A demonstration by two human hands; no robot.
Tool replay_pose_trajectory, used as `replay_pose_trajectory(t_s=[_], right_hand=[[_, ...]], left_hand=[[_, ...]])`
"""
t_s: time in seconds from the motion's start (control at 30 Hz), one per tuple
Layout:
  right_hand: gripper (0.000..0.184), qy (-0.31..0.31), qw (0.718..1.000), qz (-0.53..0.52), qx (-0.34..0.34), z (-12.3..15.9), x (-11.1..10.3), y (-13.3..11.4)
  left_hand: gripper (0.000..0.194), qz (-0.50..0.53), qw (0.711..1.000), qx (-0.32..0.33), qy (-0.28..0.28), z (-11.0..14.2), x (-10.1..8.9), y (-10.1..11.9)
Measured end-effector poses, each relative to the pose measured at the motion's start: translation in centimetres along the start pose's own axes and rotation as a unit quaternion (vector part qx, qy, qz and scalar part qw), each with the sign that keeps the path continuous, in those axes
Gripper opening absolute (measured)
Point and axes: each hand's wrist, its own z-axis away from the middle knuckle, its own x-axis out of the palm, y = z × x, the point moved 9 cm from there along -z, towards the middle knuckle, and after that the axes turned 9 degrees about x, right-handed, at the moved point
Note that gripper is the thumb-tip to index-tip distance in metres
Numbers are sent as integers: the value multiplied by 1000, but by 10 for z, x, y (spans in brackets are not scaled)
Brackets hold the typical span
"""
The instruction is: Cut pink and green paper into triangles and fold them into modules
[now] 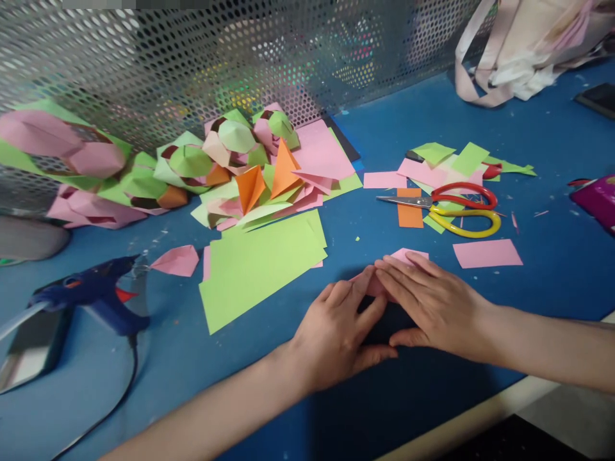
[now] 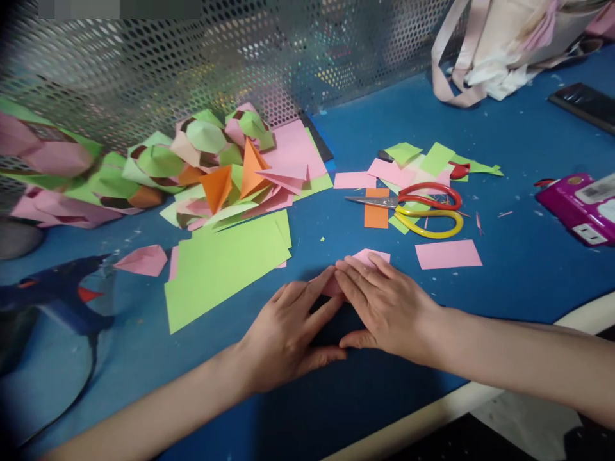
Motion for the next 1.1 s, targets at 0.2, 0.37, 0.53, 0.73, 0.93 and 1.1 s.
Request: replay_pose_trajectory(t_s=[0.2, 0.37, 0.53, 0.73, 0.93, 1.1], right_hand=[[34, 43, 995, -14, 87, -7, -20, 36], [24, 43, 995, -54, 77, -14, -27, 44], [27, 65, 994, 28, 81, -22, -40, 77], [34, -39, 979, 132, 148, -17, -20, 147], [30, -54, 979, 118, 158, -15, -14, 168], [27, -78, 972, 93, 203, -17, -14, 182]], left_hand=[[32, 8, 996, -51, 75, 5, -17, -15], [16, 19, 993, -61, 104, -8, -22, -27], [23, 38, 997, -49, 50, -27, -7, -29], [45, 140, 980, -130, 49, -25, -1, -44], [44, 301, 919, -232, 103, -18, -7, -66], [24, 511, 760, -358, 181, -2, 4, -88]])
